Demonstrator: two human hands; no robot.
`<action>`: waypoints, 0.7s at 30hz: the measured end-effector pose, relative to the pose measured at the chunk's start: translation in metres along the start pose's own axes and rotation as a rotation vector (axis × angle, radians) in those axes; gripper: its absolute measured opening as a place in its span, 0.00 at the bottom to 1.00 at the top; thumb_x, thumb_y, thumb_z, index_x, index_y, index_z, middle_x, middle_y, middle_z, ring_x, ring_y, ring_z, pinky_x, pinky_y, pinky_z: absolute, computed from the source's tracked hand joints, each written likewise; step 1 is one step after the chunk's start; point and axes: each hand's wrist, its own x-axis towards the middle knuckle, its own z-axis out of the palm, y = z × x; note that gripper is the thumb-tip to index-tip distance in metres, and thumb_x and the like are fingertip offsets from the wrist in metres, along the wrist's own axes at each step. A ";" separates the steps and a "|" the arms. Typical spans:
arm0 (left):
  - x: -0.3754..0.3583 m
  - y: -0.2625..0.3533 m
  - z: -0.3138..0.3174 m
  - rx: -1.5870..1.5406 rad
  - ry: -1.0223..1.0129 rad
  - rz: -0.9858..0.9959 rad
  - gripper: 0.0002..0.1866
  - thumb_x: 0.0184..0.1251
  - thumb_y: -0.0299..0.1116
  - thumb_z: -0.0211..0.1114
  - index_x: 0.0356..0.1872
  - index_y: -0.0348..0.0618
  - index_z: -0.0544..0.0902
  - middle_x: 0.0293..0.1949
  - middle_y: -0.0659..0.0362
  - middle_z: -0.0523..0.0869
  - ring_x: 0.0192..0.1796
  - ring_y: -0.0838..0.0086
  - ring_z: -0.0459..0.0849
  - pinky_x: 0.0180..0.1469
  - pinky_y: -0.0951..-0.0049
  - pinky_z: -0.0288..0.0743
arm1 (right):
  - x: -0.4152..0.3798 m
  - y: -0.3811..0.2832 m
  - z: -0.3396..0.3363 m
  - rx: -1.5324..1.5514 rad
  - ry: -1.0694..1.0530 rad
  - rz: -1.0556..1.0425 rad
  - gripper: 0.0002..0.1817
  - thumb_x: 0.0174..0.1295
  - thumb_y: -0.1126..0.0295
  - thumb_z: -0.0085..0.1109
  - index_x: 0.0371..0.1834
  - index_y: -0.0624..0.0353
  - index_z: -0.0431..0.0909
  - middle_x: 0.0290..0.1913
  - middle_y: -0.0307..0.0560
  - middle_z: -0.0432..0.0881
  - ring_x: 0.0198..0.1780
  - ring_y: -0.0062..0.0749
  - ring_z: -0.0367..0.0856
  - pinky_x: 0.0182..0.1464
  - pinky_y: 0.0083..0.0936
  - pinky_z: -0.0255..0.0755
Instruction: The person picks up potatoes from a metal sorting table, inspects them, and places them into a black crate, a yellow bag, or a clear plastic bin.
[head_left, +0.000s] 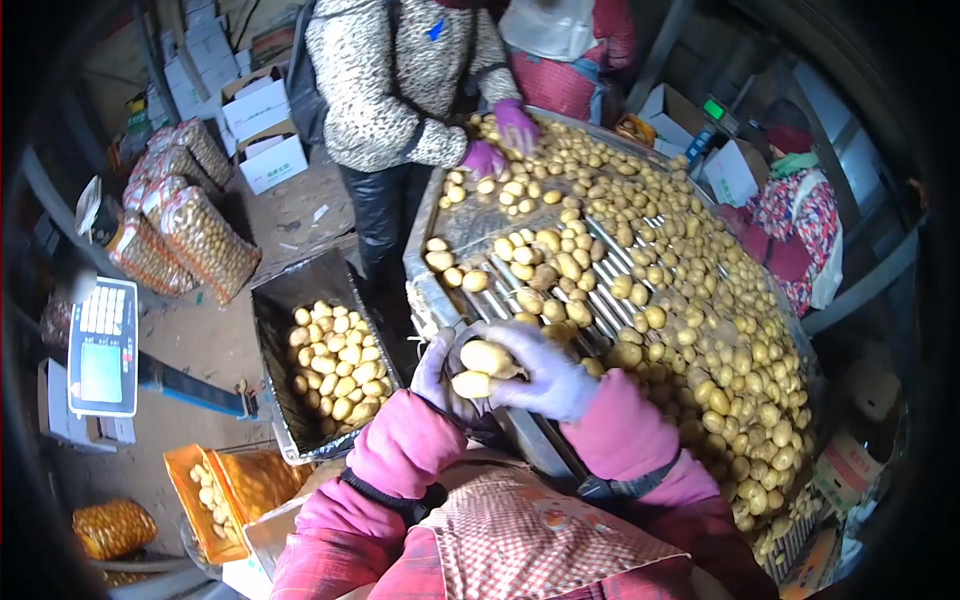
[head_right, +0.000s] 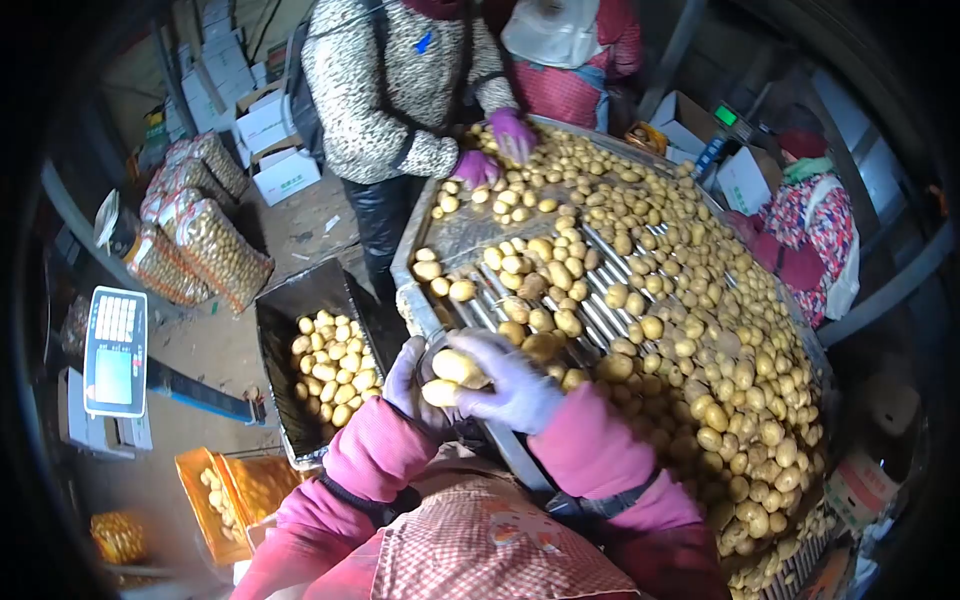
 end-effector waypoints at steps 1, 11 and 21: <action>-0.013 0.006 -0.008 -0.124 -0.019 -0.011 0.29 0.69 0.58 0.49 0.62 0.49 0.72 0.61 0.49 0.74 0.62 0.55 0.73 0.60 0.47 0.70 | -0.005 -0.009 -0.005 0.471 0.021 0.335 0.28 0.57 0.70 0.63 0.62 0.60 0.68 0.56 0.56 0.73 0.59 0.42 0.72 0.61 0.33 0.66; -0.081 0.038 -0.004 -0.193 -0.031 0.292 0.22 0.64 0.45 0.62 0.53 0.42 0.77 0.59 0.46 0.74 0.62 0.50 0.72 0.58 0.49 0.74 | -0.058 0.033 0.048 -0.400 -0.036 0.168 0.32 0.55 0.60 0.63 0.62 0.61 0.66 0.58 0.62 0.70 0.58 0.57 0.70 0.60 0.42 0.66; -0.229 0.062 -0.040 -0.190 0.200 0.710 0.23 0.64 0.42 0.61 0.56 0.41 0.76 0.55 0.45 0.78 0.58 0.54 0.77 0.53 0.55 0.78 | -0.067 0.038 0.058 -0.367 -0.130 0.287 0.37 0.57 0.65 0.59 0.69 0.62 0.55 0.63 0.65 0.66 0.62 0.58 0.67 0.64 0.41 0.62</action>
